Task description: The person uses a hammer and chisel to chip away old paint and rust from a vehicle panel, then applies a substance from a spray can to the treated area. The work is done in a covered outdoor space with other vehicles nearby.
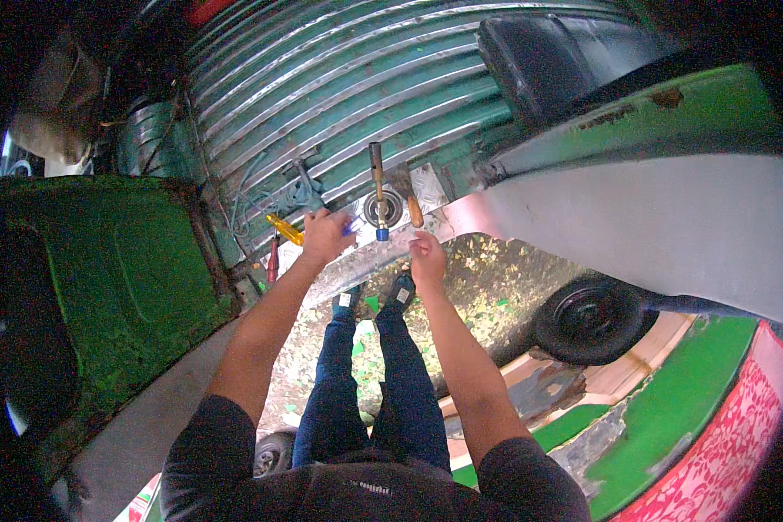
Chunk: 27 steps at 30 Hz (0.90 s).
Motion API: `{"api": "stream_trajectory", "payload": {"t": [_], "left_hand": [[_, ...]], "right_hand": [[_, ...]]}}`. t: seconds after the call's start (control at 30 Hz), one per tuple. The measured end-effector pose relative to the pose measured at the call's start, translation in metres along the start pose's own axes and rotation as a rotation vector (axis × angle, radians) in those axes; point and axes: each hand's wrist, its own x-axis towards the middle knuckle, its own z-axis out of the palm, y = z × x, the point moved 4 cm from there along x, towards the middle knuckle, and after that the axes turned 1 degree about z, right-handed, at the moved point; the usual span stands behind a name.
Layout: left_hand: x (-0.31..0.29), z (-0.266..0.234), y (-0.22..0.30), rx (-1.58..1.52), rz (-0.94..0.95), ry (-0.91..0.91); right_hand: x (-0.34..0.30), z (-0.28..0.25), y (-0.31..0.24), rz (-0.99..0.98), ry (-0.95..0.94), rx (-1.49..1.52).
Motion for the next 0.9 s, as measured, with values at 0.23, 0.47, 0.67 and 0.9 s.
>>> {"api": "stream_trajectory", "payload": {"t": [0.23,0.47,0.67,0.9], "left_hand": [[-0.011,0.044,0.020,-0.769,0.048,-0.297],[-0.012,0.056,0.052,-1.344,-0.176,-0.477],[-0.022,0.039,0.073,-1.283,-0.072,-0.480],[-0.019,0.021,0.022,-1.213,-0.206,-0.145]], "right_hand": [[-0.025,-0.005,-0.007,0.235,-0.121,0.208],[-0.044,-0.029,-0.019,0.280,-0.128,0.202],[-0.056,-0.035,-0.038,0.295,-0.151,0.271],[-0.054,-0.052,-0.039,0.338,0.010,0.393]]}}
